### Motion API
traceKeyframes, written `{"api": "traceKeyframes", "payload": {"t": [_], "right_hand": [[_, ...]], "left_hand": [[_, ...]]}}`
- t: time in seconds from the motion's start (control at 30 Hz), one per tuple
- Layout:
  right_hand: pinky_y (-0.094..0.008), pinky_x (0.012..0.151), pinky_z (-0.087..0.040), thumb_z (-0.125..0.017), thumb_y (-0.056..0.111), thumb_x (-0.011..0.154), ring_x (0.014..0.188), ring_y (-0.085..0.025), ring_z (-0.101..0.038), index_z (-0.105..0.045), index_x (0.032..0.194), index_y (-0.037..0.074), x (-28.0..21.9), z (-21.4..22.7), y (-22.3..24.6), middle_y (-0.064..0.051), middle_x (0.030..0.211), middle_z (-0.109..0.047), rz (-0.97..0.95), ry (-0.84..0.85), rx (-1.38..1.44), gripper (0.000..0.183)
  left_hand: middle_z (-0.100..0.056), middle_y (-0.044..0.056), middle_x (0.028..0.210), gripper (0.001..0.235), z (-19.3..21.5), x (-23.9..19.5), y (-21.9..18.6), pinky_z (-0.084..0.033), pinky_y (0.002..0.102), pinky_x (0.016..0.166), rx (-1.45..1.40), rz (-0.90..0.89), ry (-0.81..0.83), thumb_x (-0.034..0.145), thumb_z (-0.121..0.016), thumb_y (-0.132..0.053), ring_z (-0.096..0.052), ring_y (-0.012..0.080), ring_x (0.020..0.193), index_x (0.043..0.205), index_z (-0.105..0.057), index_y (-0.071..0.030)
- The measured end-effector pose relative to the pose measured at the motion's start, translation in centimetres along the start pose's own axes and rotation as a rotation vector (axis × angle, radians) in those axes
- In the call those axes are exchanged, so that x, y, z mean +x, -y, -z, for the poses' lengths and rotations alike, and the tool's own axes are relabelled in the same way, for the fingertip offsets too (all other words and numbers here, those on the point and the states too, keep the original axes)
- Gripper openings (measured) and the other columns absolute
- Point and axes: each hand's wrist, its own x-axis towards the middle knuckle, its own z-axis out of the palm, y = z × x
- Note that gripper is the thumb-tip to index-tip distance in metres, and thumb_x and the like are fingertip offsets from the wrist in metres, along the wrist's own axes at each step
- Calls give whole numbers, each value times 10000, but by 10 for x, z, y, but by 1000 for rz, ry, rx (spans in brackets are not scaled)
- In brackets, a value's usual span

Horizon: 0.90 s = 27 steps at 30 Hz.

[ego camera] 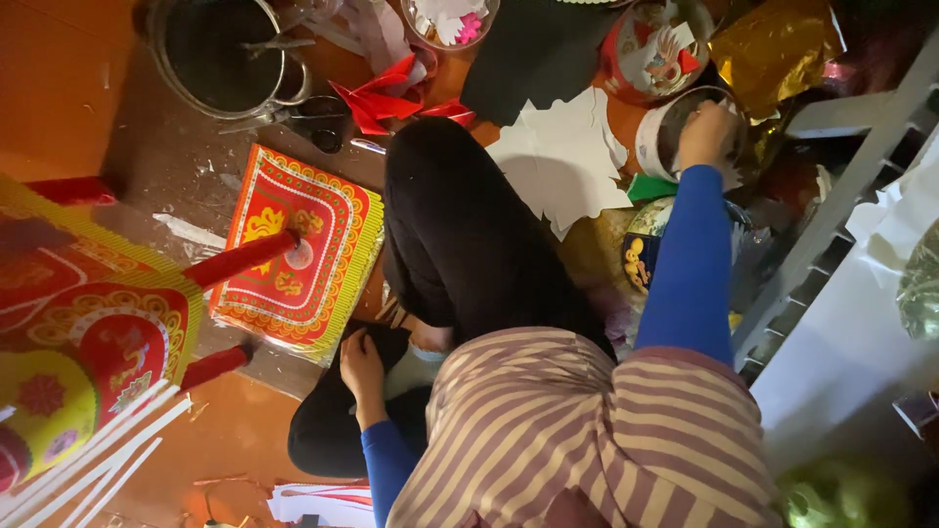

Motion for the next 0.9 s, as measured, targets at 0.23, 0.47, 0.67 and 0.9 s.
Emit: {"api": "traceKeyframes", "payload": {"t": [0.23, 0.47, 0.67, 0.9], "right_hand": [[-496, 788, -654, -735, 121, 981, 974, -323, -804, -820, 1097, 97, -54, 44, 63, -149, 985, -812, 283, -13, -410, 146], [-568, 857, -648, -682, 84, 997, 1085, -390, -762, -706, 1221, 18, -60, 49, 62, -181, 1097, -748, 99, 126, -214, 235], [-571, 948, -620, -617, 46, 1057, 1171, -432, -734, -711, 1253, -34, -63, 68, 77, -264, 1187, -755, 118, 168, -121, 232], [-567, 989, -600, -571, 51, 1091, 1168, -497, -717, -746, 1188, -98, -80, 90, 85, -338, 1144, -768, 249, 95, -146, 250]], "left_hand": [[-735, 96, 1133, 208, 1, 1, -1, -596, 453, 980, 0, 27, 25, 1049, -687, -220, -748, 353, 1126, 1220, -782, -149], [-738, 99, 1164, 225, 6, 0, -6, -590, 456, 1007, 15, 49, 74, 1079, -657, -209, -742, 351, 1149, 1251, -775, -124], [-738, 94, 1136, 201, 2, 3, -6, -595, 457, 977, 7, 33, 1, 1044, -692, -204, -744, 358, 1131, 1208, -791, -142], [-749, 79, 1140, 212, 4, 4, -13, -613, 478, 964, 47, 63, -15, 1023, -704, -255, -756, 359, 1113, 1191, -799, -167]]}}
